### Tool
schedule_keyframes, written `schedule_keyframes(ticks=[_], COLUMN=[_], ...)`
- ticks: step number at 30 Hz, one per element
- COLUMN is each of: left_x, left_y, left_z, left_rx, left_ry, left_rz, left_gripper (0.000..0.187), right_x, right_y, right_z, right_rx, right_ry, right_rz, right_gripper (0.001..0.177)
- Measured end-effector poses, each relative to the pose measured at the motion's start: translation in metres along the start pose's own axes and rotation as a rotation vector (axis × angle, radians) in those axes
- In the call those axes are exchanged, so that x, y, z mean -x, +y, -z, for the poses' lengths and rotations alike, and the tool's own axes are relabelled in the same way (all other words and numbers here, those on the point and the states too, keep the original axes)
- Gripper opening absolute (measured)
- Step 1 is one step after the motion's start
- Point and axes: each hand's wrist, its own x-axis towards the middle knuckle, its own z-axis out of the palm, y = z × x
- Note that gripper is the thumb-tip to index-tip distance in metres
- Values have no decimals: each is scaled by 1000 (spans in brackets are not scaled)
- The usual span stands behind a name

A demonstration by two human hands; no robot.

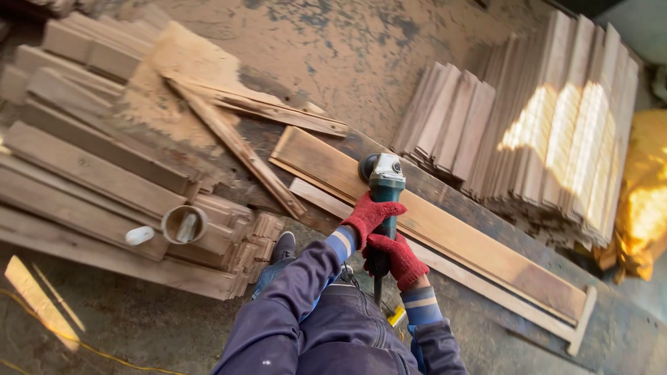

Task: Sand the surface of a long wooden board using a hand-held angle grinder with a sanding disc.

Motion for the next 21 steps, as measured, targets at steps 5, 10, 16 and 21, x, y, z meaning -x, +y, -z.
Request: schedule_keyframes(ticks=[5, 10, 16, 21], left_x=[-36, -52, -9, 2], left_y=[16, 29, 67, 63], left_z=[74, 142, 171, 138], left_rx=[131, 336, 259, 233], left_ry=[79, 162, 220, 148], left_rz=[-30, -51, -115, -106], left_gripper=[74, 69, 64, 73], right_x=[-6, -25, -9, -1], right_y=[-40, -53, -73, -67], right_z=[-71, -121, -162, -141], right_rx=[103, 188, 237, 192], right_ry=[-138, -264, -311, -195], right_rz=[-20, -2, 16, -49], right_gripper=[45, 42, 40, 43])
